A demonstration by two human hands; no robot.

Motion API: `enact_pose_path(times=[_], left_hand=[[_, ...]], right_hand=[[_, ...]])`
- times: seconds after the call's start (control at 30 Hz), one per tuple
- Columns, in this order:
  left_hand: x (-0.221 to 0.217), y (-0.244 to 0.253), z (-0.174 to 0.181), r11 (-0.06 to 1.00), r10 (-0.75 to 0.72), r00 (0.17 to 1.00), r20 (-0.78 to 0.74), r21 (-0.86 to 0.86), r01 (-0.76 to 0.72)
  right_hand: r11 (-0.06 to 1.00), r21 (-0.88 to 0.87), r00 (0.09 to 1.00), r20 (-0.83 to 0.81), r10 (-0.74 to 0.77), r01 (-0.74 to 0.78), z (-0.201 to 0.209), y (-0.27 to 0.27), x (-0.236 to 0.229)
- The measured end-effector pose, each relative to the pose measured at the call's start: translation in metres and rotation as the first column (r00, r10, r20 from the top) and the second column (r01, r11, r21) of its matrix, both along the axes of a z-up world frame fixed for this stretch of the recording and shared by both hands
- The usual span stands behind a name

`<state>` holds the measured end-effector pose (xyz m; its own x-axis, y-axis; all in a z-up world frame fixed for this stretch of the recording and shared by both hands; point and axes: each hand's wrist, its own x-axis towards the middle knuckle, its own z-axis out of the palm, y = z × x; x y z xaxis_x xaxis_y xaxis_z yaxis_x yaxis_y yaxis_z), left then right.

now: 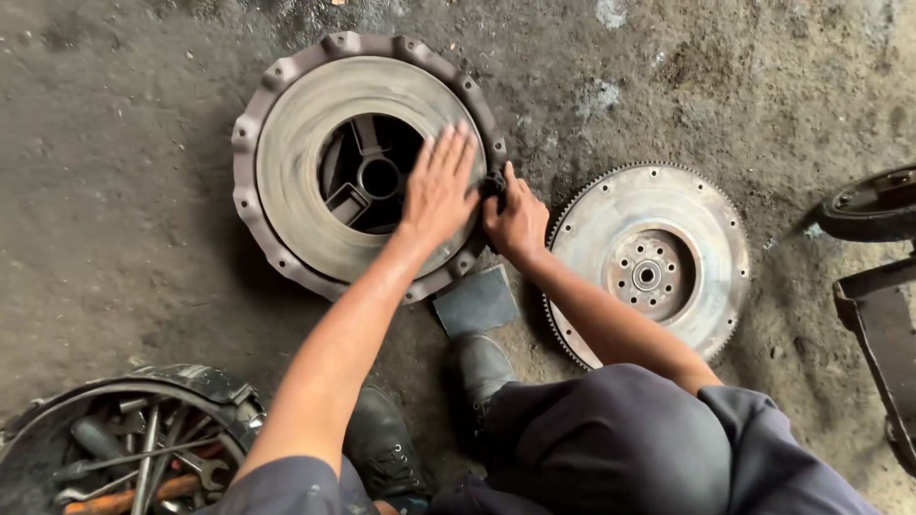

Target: The person wipes a flywheel and a clutch pressure plate using a cloth, then rubs the surfaces with a piece of sandpaper before wiping them again.

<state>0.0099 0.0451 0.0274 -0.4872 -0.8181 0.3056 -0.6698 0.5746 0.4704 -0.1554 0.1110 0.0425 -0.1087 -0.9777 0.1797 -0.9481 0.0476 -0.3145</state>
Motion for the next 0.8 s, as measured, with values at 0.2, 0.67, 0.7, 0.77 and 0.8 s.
enact_pose_path(times=[0.2, 0.67, 0.7, 0.77, 0.8], left_hand=[[0.003, -0.064, -0.004, 0.961, 0.231, 0.97, 0.074, 0.141, -0.24], [0.018, 0.048, -0.004, 0.965, -0.261, 0.963, 0.07, 0.007, 0.261], [0.022, 0.054, -0.006, 0.956, -0.294, 0.951, 0.1, 0.045, 0.29], [0.033, 0.063, -0.011, 0.932, -0.357, 0.921, 0.155, 0.122, 0.34], [0.038, 0.068, -0.013, 0.921, -0.389, 0.907, 0.159, 0.078, 0.381]], right_hand=[[0.997, 0.061, 0.999, -0.017, -0.039, 0.04, 0.004, -0.002, 0.003], [0.997, 0.078, 1.0, -0.03, -0.004, 0.006, 0.009, -0.004, 0.002], [0.997, 0.078, 0.999, -0.04, -0.002, 0.005, 0.009, -0.004, 0.002], [0.996, 0.091, 1.0, -0.021, -0.014, 0.015, 0.01, -0.001, 0.002], [0.995, 0.093, 1.0, -0.008, -0.016, 0.017, 0.009, -0.003, 0.003]])
